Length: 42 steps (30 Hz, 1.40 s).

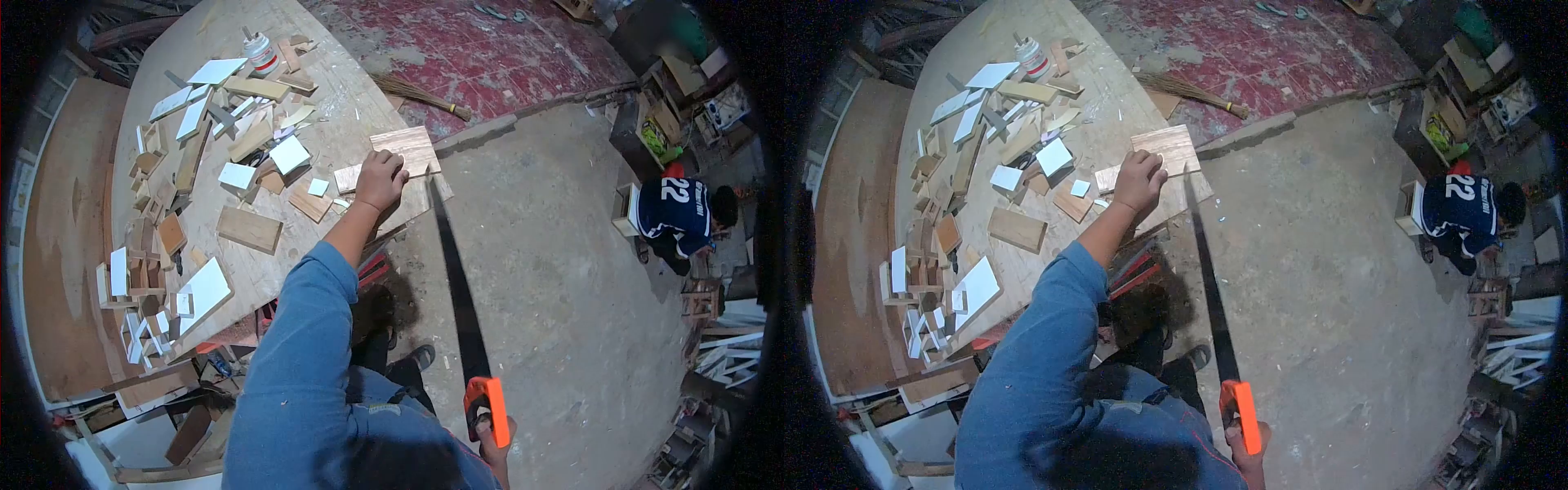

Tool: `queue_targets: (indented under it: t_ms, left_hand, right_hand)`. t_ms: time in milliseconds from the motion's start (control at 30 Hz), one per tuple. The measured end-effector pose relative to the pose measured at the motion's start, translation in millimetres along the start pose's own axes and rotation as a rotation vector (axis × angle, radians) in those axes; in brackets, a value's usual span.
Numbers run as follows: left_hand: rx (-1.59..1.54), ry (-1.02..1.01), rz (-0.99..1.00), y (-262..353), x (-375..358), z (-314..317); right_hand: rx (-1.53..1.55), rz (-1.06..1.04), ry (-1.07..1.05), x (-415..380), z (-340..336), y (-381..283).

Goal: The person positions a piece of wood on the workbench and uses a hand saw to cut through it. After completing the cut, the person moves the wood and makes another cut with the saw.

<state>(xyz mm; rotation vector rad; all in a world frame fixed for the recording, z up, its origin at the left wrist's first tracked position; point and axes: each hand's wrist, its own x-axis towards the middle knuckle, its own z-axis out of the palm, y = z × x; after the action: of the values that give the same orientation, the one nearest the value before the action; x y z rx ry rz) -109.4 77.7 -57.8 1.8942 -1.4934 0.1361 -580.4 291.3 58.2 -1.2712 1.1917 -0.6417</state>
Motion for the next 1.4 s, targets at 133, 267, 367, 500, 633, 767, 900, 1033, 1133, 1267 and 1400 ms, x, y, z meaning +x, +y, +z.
queue_targets:
  t_ms: [133,267,367,500,633,767,900,1033,1133,1267,1400]
  left_hand:
    - [-0.010,-0.033,-0.013,-1,-1,1]
    - [-0.009,-0.026,-0.002,-4,0,4]
    - [0.009,-0.014,0.007,-5,0,4]
    - [0.013,-0.033,-0.012,-5,1,5]
    - [0.026,-0.022,-0.004,-8,0,7]
    - [0.026,-0.021,0.008,-8,1,5]
    - [0.020,-0.020,0.004,-4,0,5]
    - [0.020,-0.052,-0.018,-2,1,1]
    - [0.006,-0.014,-0.004,1,2,1]
    - [-0.007,-0.009,-0.011,-2,1,3]
    - [0.033,-0.024,0.003,-3,1,4]
  right_hand:
    - [-0.143,-0.188,-0.018,22,-4,5]
    - [-0.372,-0.344,-0.135,52,7,-7]
    - [-0.307,-0.263,-0.143,59,20,-14]
    - [-0.308,-0.233,-0.175,67,17,-7]
    - [-0.311,-0.274,-0.171,76,22,-13]
    - [-0.319,-0.329,-0.155,75,26,-14]
    - [-0.314,-0.272,-0.172,75,17,-8]
    - [-0.268,-0.232,-0.186,76,12,0]
    - [-0.281,-0.231,-0.197,76,11,0]
    - [-0.271,-0.247,-0.205,76,11,-5]
    - [-0.291,-0.221,-0.247,77,18,-29]
